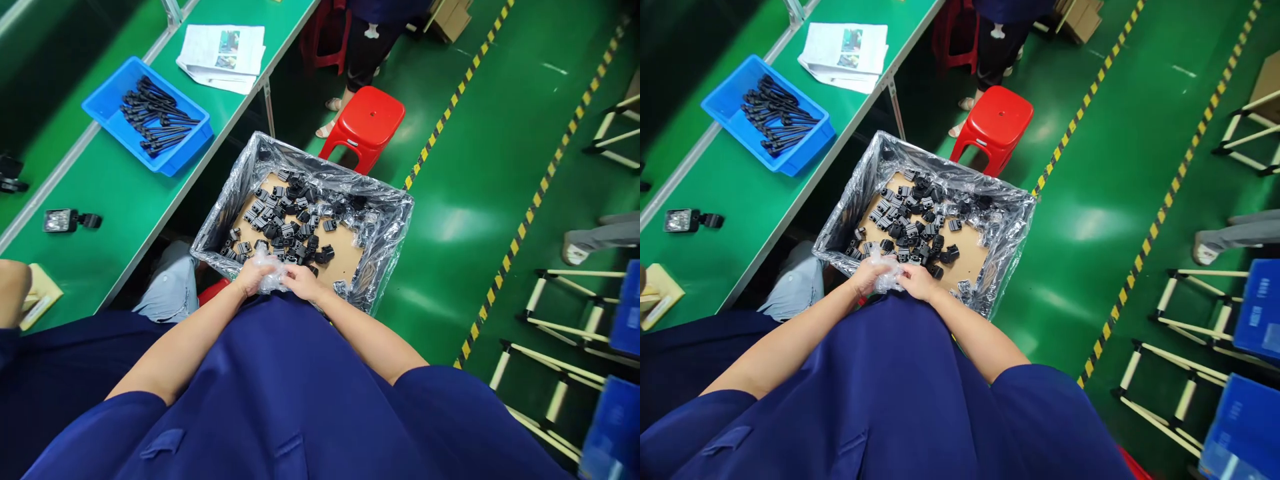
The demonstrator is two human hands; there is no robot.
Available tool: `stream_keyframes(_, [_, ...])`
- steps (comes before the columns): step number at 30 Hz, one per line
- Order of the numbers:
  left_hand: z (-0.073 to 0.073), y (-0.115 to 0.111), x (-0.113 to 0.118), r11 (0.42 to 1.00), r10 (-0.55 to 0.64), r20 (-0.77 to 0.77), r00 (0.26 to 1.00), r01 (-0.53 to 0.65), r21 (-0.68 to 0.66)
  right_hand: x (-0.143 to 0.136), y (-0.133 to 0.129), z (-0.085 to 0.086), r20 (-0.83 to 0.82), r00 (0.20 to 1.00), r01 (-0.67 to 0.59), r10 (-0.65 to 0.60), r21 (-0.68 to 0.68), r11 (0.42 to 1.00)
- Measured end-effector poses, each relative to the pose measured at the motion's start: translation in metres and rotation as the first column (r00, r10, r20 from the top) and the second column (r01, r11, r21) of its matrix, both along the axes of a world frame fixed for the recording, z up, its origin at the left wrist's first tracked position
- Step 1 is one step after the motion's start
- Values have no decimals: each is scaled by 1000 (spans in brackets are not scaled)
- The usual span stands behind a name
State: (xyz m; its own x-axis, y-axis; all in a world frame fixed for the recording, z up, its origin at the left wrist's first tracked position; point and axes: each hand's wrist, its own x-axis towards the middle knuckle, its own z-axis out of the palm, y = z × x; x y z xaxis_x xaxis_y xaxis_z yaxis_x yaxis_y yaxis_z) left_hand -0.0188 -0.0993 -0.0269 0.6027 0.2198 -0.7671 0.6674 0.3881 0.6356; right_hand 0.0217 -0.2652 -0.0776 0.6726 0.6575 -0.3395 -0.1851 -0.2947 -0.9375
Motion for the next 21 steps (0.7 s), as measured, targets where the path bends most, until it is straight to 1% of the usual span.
stream_keyframes(1, [-2, 1, -1, 999, 31, -24, 999, -30, 22, 0, -5, -11, -89, 996, -15, 13, -14, 1000])
stream_keyframes(2, [-4, 3, -3, 996, 68, -41, 997, -66, 56, 1, -13, -23, -143, 989, 12, -26, -93, 996])
stream_keyframes(3, [-6, 4, -4, 991, 109, -49, 993, -104, 88, 3, -25, -36, -141, 986, 58, -93, -237, 970])
stream_keyframes(4, [-7, 5, -5, 985, 137, -49, 989, -131, 115, 5, -39, -49, -90, 986, 93, -143, -415, 905])
stream_keyframes(5, [-8, 6, -7, 982, 150, -49, 987, -143, 125, 6, -55, -61, -28, 989, 101, -144, -585, 804])
stream_keyframes(6, [-8, 7, -8, 983, 149, -50, 988, -143, 119, 7, -72, -71, 4, 994, 77, -108, -720, 689])
stream_keyframes(7, [-8, 8, -9, 985, 141, -52, 989, -135, 106, 5, -89, -80, -8, 998, 30, -63, -809, 587])
stream_keyframes(8, [-7, 8, -10, 988, 134, -58, 989, -128, 90, 3, -103, -87, -49, 998, -25, -34, -857, 515])
stream_keyframes(9, [-5, 9, -10, 989, 130, -67, 989, -125, 77, -1, -115, -93, -100, 995, -74, -28, -876, 476])
stream_keyframes(10, [-4, 9, -10, 990, 128, -76, 989, -123, 66, -5, -124, -98, -140, 989, -107, -37, -880, 463])
stream_keyframes(11, [-3, 9, -10, 991, 127, -82, 989, -123, 59, -9, -130, -101, -163, 986, -123, -45, -874, 469])
stream_keyframes(13, [-2, 9, -10, 992, 120, -86, 989, -115, 55, -13, -134, -105, -164, 985, -113, -57, -851, 512])
stream_keyframes(16, [-4, 8, -8, 994, 94, -81, 992, -89, 56, -9, -125, -105, -137, 987, -57, -85, -791, 610])
stream_keyframes(19, [-9, 5, -7, 997, 35, -72, 997, -30, 71, 4, -108, -98, -118, 985, 10, -124, -683, 730])
stream_keyframes(21, [-11, 3, -7, 996, -37, -67, 997, 42, 76, 11, -94, -88, -122, 982, 43, -147, -608, 793])
